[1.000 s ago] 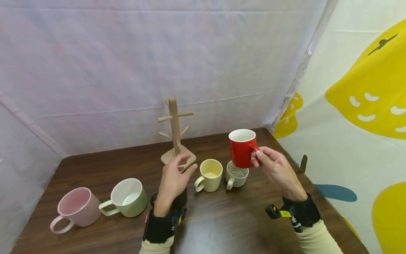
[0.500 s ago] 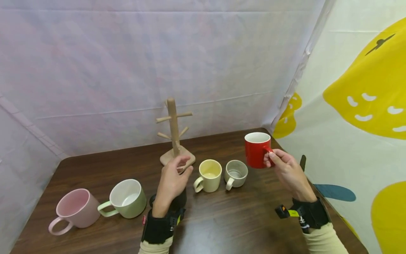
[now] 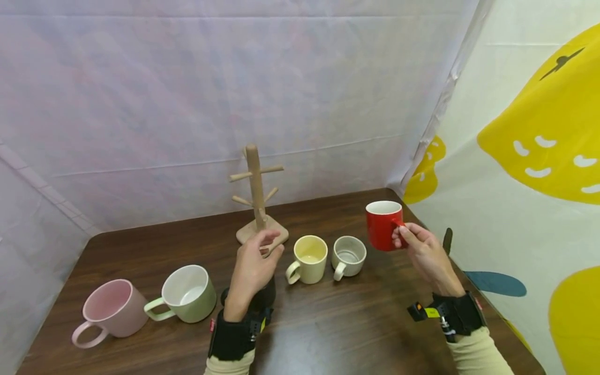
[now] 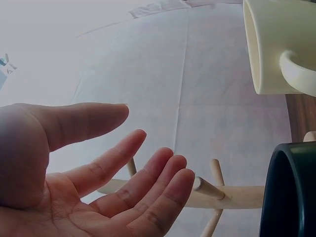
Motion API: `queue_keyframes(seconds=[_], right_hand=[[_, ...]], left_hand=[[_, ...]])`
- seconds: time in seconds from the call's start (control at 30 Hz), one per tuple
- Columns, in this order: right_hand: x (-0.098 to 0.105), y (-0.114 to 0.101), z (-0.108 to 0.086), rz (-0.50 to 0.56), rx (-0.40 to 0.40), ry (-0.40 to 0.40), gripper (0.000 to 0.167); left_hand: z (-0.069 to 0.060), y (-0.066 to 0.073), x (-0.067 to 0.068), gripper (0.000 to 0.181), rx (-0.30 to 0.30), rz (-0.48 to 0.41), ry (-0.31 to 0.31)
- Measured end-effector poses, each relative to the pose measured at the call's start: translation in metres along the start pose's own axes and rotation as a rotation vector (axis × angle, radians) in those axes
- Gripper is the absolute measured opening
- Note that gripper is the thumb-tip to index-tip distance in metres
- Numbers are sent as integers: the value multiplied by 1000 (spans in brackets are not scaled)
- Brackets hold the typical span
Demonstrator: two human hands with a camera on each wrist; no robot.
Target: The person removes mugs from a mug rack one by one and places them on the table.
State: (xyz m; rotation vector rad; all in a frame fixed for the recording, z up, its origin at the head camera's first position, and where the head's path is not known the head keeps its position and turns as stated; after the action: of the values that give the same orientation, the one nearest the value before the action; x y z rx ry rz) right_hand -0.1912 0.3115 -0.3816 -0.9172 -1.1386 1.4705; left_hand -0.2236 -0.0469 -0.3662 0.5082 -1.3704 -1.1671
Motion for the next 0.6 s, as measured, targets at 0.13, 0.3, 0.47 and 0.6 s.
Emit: queue_keyframes(seconds=[0.13,0.3,0.47,0.6], right_hand=[[4,9,0,-18,-32,15,24],[8,21,2,-24,-71,35,30],[10,30,5,8,-81,57,26],[12,36,8,19,-71,54,25]], left_hand=[[0,-1,0,27,-1,-9,5],[0,-2,1,27,4,-17,12],[-1,-1,3,26,2,-19,19],[-1,-1,5,26,2,-19,22]])
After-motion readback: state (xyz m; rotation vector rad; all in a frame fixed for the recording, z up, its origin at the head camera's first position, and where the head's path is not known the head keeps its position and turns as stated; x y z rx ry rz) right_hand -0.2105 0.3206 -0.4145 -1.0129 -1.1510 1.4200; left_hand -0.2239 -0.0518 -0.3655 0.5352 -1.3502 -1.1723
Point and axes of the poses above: each hand's wrist, its own z-axis towards the middle knuckle, its own x-axis out of the back of the hand, y = z × x, the point moved 4 cm from there along z, towards the middle knuckle, and after that the axes turned 12 degrees about -y, right-handed, at the moved point
